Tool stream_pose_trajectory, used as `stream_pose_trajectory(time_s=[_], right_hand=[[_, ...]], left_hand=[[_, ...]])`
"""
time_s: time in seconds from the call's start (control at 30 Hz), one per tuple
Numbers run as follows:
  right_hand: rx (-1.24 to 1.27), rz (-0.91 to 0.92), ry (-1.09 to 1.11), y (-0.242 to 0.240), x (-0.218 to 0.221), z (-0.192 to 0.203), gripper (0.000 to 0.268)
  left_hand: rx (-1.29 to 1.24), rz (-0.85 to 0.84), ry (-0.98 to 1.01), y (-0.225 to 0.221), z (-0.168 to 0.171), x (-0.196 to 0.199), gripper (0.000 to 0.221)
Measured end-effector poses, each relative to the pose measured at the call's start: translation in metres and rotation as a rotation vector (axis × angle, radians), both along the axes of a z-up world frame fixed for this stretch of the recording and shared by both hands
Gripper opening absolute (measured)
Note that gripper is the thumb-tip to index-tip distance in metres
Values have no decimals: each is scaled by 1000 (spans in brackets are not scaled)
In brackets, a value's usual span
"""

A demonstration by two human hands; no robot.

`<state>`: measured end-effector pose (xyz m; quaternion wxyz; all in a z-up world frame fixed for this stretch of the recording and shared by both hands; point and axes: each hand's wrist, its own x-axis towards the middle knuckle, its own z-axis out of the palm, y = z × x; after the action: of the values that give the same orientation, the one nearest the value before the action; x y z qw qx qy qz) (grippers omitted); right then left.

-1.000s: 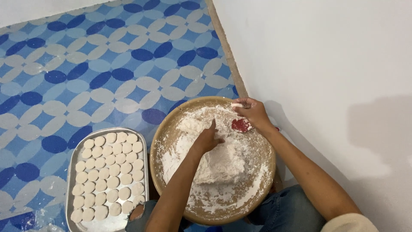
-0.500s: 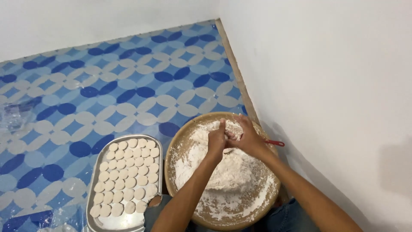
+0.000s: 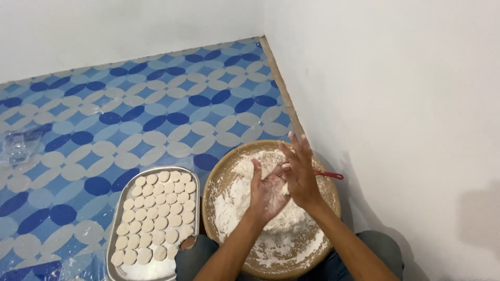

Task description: Pinching small pieces of dough from a bowl, rolling them into balls between the palms, and arranging them on a metal tray.

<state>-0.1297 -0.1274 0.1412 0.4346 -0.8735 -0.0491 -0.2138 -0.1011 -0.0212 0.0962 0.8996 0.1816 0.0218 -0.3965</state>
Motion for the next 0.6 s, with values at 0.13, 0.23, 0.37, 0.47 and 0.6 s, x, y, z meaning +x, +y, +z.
stream_pose_trajectory(time_s=[0.13,0.23,0.37,0.47,0.6], right_hand=[[-112,-70,21,36,-8,-3,56],[-80,228,-41,60,-23,-15,61],[-261,56,51,23,-2,-29,75],[-351,-35,28,20,-13,-36,81],[-431,194,-48,62,-46,-43,90]], left_hand=[[-70,83,63,6,26,-16,97],[18,244,145,9,13,-2,105],[-30,211,275,15,37,-23,105],[-60,117,221,2,36,-29,89],[-581,23,2,3,-129,5,69]])
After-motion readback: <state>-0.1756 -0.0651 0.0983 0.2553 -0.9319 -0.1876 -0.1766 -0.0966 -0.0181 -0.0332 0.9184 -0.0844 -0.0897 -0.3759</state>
